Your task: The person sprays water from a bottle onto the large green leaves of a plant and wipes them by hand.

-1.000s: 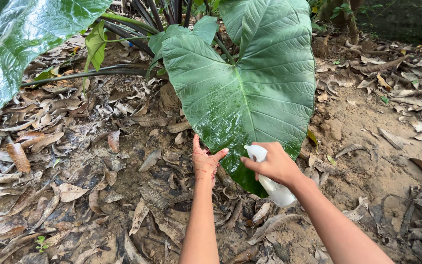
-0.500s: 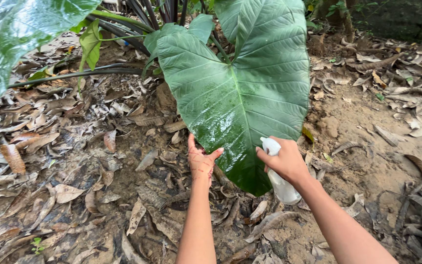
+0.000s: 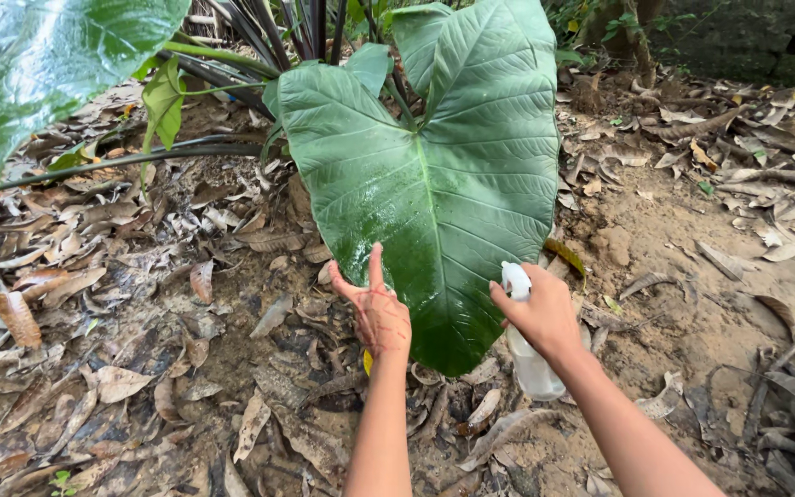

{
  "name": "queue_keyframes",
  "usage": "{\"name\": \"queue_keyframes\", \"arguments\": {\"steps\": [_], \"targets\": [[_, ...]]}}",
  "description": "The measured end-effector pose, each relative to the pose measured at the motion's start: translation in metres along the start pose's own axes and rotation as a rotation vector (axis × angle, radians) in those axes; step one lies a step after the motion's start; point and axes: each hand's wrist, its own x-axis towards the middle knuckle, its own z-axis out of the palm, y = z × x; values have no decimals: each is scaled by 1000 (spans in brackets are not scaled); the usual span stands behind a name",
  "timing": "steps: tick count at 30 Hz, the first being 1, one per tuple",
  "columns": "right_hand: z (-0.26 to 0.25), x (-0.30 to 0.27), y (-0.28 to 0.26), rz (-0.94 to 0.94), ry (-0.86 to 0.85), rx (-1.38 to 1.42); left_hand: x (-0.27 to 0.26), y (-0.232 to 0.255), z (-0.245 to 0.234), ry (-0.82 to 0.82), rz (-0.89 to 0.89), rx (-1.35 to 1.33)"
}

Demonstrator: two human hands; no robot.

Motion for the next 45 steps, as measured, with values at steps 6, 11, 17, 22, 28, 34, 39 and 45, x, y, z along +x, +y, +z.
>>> {"name": "queue_keyframes", "arguments": {"steps": [6,11,17,22,28,34,39,45], "targets": [[7,8,20,-15,191,-155,1,5,7,-11,39,-8],[0,9,26,114,93,21,6,0,11,-66,32,-49],[-1,7,35,245,-11,165,9,-11,15,-57,97,-36],[3,9,48,275,-51,135,14,-7,12,-133,47,-40],[1,4,48,263,-41,150,9,28,12,57,289,341],[-1,3,60,227,-71,111,10,56,52,-258,689,555],[-9,0,56,259,-73,94,5,44,85,-375,665,795],[-19,12,52,185,84,126,2,30,92,-431,650,825]]}}
